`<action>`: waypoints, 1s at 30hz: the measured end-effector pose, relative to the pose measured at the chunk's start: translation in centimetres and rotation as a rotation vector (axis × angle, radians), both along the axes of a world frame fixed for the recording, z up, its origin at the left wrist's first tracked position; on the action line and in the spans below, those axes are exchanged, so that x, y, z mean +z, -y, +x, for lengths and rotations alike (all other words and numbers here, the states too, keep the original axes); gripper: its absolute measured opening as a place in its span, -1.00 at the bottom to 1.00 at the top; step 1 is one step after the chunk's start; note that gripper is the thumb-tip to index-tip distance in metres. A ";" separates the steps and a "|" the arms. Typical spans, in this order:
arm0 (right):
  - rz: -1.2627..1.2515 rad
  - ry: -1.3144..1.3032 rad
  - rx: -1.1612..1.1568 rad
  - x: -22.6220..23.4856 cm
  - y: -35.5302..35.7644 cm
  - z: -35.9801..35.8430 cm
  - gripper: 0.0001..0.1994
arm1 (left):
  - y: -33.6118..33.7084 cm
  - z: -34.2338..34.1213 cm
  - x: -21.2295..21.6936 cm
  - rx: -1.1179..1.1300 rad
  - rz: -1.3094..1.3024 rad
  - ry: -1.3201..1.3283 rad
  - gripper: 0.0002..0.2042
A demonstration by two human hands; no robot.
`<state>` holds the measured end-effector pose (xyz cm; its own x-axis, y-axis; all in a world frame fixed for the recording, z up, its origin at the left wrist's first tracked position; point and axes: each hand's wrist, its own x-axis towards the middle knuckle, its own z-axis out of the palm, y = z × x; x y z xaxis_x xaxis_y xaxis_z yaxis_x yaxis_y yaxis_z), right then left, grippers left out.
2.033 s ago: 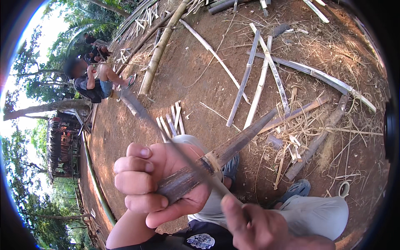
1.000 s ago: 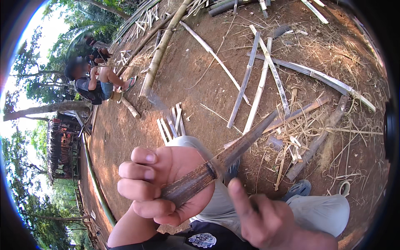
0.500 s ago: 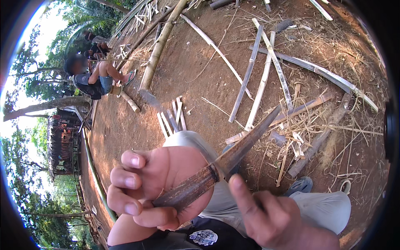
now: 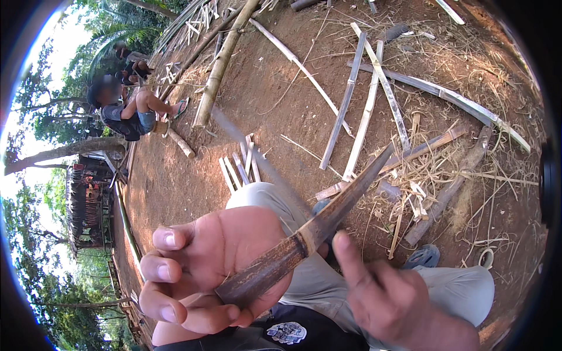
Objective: The person sits on the ground and uses a machete to split long bamboo poles into thin strips. They repeatedly strike the bamboo against a wooden block to separate the layers, then use the blade to shave and refine the strips. The finished strips are placed in a pile on the ground.
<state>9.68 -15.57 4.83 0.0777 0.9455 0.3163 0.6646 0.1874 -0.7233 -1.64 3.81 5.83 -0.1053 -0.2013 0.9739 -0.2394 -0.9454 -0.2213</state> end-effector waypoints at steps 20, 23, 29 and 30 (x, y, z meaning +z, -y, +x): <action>0.064 -0.058 -0.091 -0.2 0.8 -1.2 -0.32 | -1.0 0.0 0.1 0.042 0.093 -0.005 -0.84; 0.099 -0.027 -0.087 0.7 1.3 -1.3 -0.33 | -0.8 -0.2 1.1 0.049 0.105 0.037 -0.83; 0.014 -0.040 -0.127 -0.4 1.0 -1.4 -0.31 | -0.7 0.1 0.3 0.089 0.026 -0.003 -0.77; 0.021 -0.012 -0.123 0.2 1.3 -1.5 -0.31 | -0.5 0.5 0.7 0.054 0.038 0.014 -0.77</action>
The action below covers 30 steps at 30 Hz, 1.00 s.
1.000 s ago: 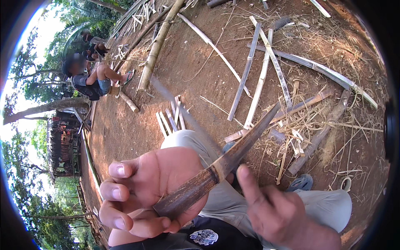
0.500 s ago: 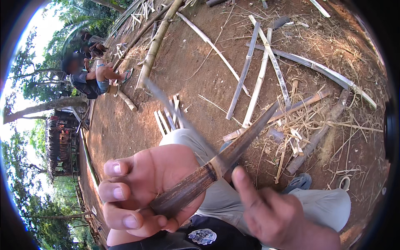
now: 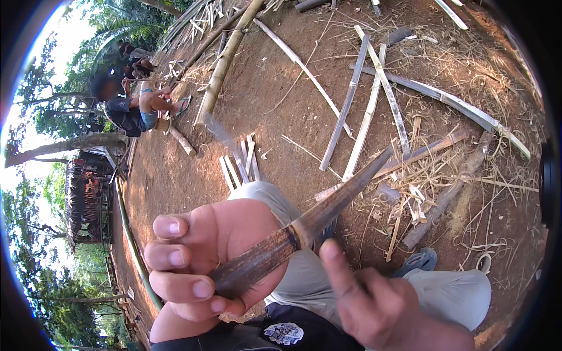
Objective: The person sits on the ground and uses a machete to split long bamboo poles into thin strips. They repeatedly strike the bamboo against a wooden block to separate the layers, then use the blade to shave and refine the strips. The finished strips are placed in a pile on the ground.
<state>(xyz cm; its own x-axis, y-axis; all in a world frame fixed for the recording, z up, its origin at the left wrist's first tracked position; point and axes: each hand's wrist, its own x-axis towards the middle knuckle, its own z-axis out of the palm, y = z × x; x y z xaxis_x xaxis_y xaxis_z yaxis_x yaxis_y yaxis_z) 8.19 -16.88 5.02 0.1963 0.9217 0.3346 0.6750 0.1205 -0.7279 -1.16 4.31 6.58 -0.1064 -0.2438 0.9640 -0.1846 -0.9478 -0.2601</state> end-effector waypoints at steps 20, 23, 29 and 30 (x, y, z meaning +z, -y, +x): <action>-0.114 -0.004 0.031 0.3 -1.1 1.3 -0.23 | -0.6 -0.3 0.4 -0.109 -0.138 0.002 -0.72; 0.059 0.018 0.189 1.5 0.4 0.3 -0.34 | -1.3 -0.2 1.0 -0.097 -0.106 0.087 -0.70; -0.076 0.004 0.046 -0.9 -1.2 1.5 -0.27 | -1.2 1.0 -0.3 -0.137 -0.272 0.130 -0.61; -0.086 0.029 0.048 -0.7 -1.0 1.5 -0.27 | -1.3 1.0 -0.1 -0.142 -0.319 0.075 -0.62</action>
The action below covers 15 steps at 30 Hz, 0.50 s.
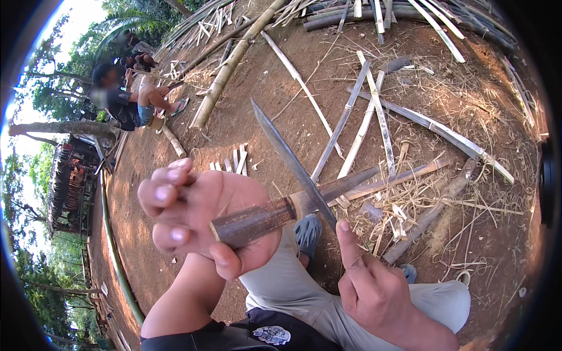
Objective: The person sits on the ground and uses a machete to split long bamboo poles into thin strips. They repeatedly strike the bamboo against a wooden block to separate the layers, then use the blade to shave and refine the strips. The finished strips are placed in a pile on the ground.
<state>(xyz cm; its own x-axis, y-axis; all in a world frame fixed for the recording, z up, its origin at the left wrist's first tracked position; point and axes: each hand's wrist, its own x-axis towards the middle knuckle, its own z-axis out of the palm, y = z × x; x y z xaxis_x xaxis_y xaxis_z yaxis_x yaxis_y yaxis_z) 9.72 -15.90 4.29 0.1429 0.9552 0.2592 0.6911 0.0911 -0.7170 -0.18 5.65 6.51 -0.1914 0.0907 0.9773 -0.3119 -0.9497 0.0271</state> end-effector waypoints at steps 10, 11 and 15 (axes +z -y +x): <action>0.027 0.023 -0.043 -1.1 0.2 -0.3 -0.26 | 0.3 -0.3 3.0 -0.763 -0.705 -0.139 -0.86; 0.052 0.048 -0.053 -1.1 0.4 -0.5 -0.28 | 0.8 0.0 2.9 -0.731 -0.752 -0.073 -0.88; 0.143 0.061 -0.072 -0.5 1.0 -1.6 -0.32 | 2.2 0.2 3.2 -0.779 -0.774 -0.173 -0.85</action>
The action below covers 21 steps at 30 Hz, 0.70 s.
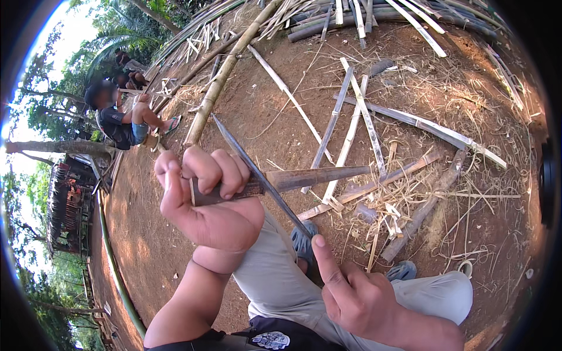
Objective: The person sits on the ground and uses a machete to split long bamboo poles into thin strips. They repeatedly strike the bamboo against a wooden block to separate the layers, then use the blade to shave and refine the strips. The finished strips are placed in a pile on the ground.
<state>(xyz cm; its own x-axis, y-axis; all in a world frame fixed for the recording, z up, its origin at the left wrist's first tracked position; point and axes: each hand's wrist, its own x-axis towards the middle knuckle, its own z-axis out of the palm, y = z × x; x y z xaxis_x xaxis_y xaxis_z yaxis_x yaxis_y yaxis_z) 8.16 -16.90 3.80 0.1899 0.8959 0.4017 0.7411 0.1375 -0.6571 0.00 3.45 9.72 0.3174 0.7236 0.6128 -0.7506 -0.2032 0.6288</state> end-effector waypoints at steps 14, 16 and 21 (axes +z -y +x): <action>0.008 0.102 -0.018 -0.9 -0.8 0.4 -0.30 | -0.4 -1.2 0.4 -0.148 0.165 -0.079 -0.56; 0.049 0.083 -0.014 -0.3 -0.9 -0.6 -0.31 | -0.3 -2.0 0.7 -0.136 0.143 -0.112 -0.56; -0.038 0.157 0.008 -0.6 -1.2 0.7 -0.35 | 0.5 -2.2 -0.3 -0.101 0.112 -0.132 -0.55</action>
